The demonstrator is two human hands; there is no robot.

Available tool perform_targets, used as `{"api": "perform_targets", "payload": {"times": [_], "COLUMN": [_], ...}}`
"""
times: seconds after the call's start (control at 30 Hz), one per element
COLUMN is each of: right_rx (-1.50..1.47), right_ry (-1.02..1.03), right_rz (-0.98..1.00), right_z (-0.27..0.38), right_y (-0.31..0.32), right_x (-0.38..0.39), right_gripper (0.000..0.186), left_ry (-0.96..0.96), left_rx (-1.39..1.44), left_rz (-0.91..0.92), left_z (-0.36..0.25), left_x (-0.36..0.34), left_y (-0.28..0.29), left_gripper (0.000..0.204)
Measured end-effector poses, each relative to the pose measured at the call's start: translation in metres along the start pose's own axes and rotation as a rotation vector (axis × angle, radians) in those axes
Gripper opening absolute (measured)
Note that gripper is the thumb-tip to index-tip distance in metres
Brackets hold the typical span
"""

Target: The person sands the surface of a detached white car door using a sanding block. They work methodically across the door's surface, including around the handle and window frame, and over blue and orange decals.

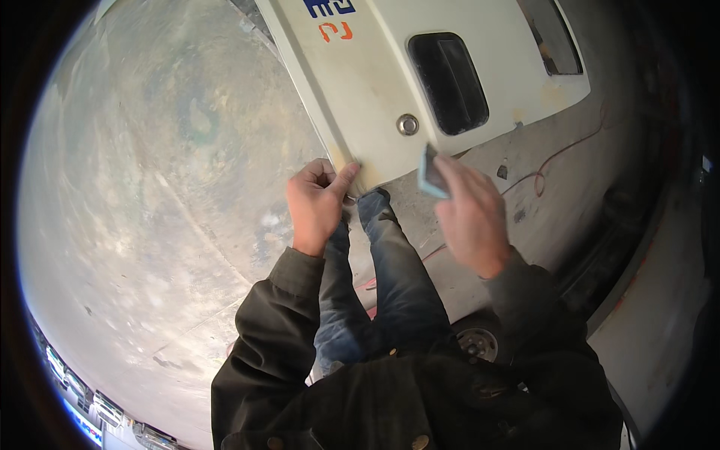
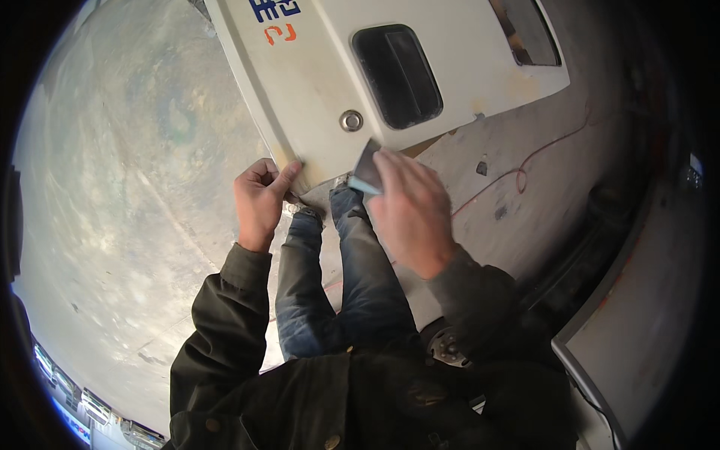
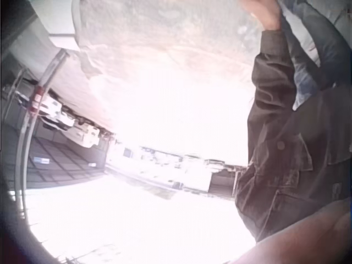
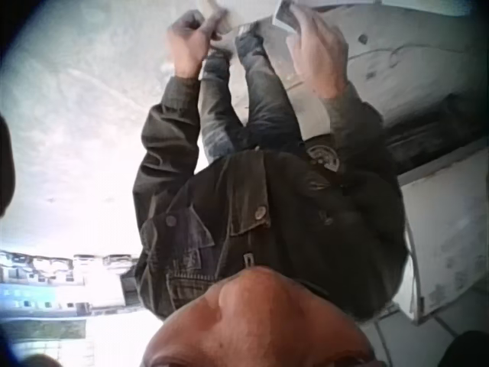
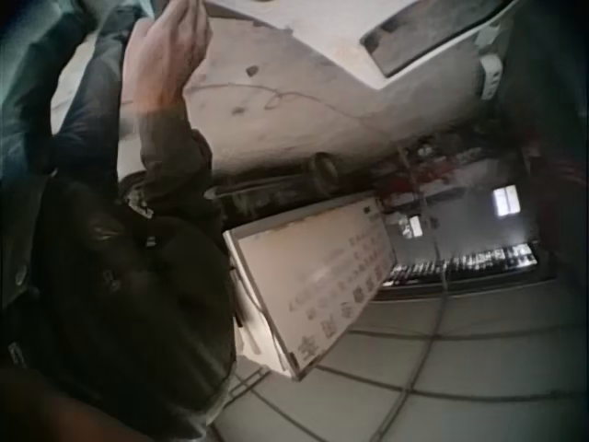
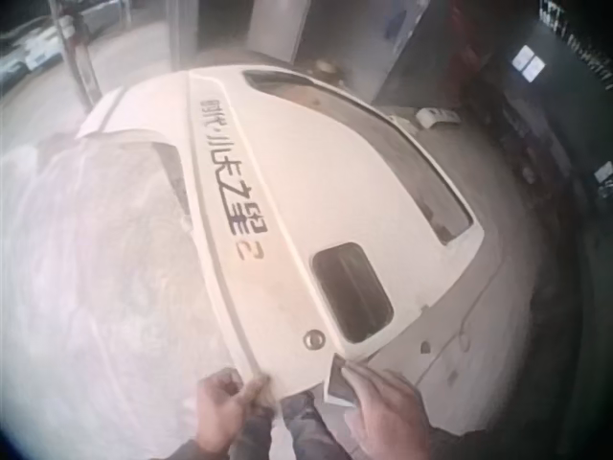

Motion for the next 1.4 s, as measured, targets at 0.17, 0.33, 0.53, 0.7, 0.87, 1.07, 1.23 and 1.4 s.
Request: {"api": "perform_targets", "payload": {"times": [0.17, 0.33, 0.53, 0.7, 0.87, 1.07, 1.23, 1.4], "right_rx": [-0.174, -0.054, -0.136, -0.038, 0.041, -0.055, -0.006, -0.082], "right_ry": [-0.393, -0.011, 0.522, 0.646, 0.586, 0.566, 0.512, 0.427], "right_rz": [0.053, 0.188, 0.050, 0.221, 0.133, 0.228, 0.171, 0.295], "right_z": [-0.052, -0.059, -0.047, -0.027, -0.028, -0.016, -0.011, 0.010], "right_y": [0.039, -0.015, -0.061, -0.058, -0.082, -0.071, -0.085, -0.071], "right_x": [-0.083, -0.163, -0.191, -0.089, -0.137, -0.075, -0.139, -0.092], "right_gripper": [0.034, 0.033, 0.034, 0.043, 0.048, 0.048, 0.064, 0.076], "left_ry": [0.006, 0.037, 0.057, 0.038, 0.035, 0.038, 0.069, 0.061], "left_rx": [-0.011, 0.000, 0.023, -0.012, -0.035, -0.062, -0.035, -0.026], "left_rz": [-0.039, -0.050, -0.073, -0.109, -0.144, -0.135, -0.119, -0.122], "left_z": [0.000, -0.005, -0.001, 0.007, 0.004, 0.003, 0.003, 0.008], "left_x": [0.003, 0.005, 0.006, 0.010, 0.009, 0.009, 0.011, 0.012], "left_y": [0.003, 0.000, 0.000, 0.001, -0.004, -0.003, -0.004, 0.000], "left_gripper": [0.040, 0.039, 0.037, 0.038, 0.040, 0.041, 0.037, 0.037]}}
Point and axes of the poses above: each hand's wrist, its own x-axis away from the middle knuckle, its own y-axis out of the back of the hand, z = x × y, the point moved 3 cm from there along -x, towards the middle knuckle, and after that the axes turned 15 degrees about -z, right-handed, at the moved point
